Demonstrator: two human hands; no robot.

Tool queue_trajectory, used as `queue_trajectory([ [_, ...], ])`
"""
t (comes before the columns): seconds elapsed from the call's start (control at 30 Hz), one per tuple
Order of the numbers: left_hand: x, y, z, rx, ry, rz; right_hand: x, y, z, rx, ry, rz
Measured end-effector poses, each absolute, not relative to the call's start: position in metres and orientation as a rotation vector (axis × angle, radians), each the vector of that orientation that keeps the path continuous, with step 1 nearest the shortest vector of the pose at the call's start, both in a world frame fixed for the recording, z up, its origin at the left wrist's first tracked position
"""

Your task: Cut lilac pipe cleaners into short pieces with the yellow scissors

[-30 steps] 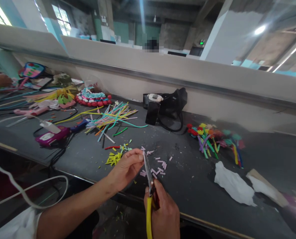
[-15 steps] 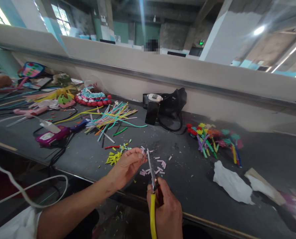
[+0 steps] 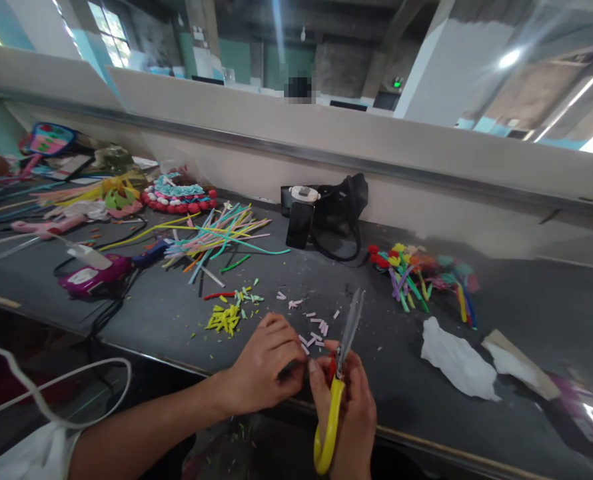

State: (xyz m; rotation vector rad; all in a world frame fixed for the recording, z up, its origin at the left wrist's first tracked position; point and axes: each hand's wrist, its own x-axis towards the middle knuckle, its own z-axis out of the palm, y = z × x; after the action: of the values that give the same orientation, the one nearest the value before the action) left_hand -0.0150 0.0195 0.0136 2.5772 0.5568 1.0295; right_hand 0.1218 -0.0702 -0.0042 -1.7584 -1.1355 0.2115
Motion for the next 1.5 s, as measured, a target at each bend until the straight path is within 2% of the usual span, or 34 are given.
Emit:
queue_trajectory([
  [0.37,-0.013,0.016,0.011,2.656,0.526,0.968,0.124,-0.067,-0.005,-1.682,-1.277,0.074],
  [0.5,-0.013,0.018,0.011,2.272,0.612,0.898,0.126,-0.067,-0.007,-1.677,-1.262,0.099],
  [0.67,-0.013,0.026,0.013,1.702,0.686,0.625,0.126,-0.068,-0.003,-1.652,-1.315,0.110],
  [0.83,-0.014,0.029,0.013,1.652,0.697,0.549,0.124,-0.066,0.002,-1.620,-1.380,-0.043],
  [0.93,-0.015,0.029,0.014,1.676,0.673,0.531,0.122,-0.066,0.002,-1.644,-1.379,-0.025],
  [1.07,-0.016,0.029,0.014,1.623,0.661,0.526,0.121,-0.068,0.003,-1.661,-1.365,0.015],
  [1.3,-0.018,0.038,0.018,0.879,0.608,0.784,0.116,-0.074,-0.009,-1.686,-1.442,0.035],
  [1.5,-0.019,0.042,0.021,0.614,0.492,0.927,0.105,-0.075,-0.020,-1.694,-1.521,0.110],
])
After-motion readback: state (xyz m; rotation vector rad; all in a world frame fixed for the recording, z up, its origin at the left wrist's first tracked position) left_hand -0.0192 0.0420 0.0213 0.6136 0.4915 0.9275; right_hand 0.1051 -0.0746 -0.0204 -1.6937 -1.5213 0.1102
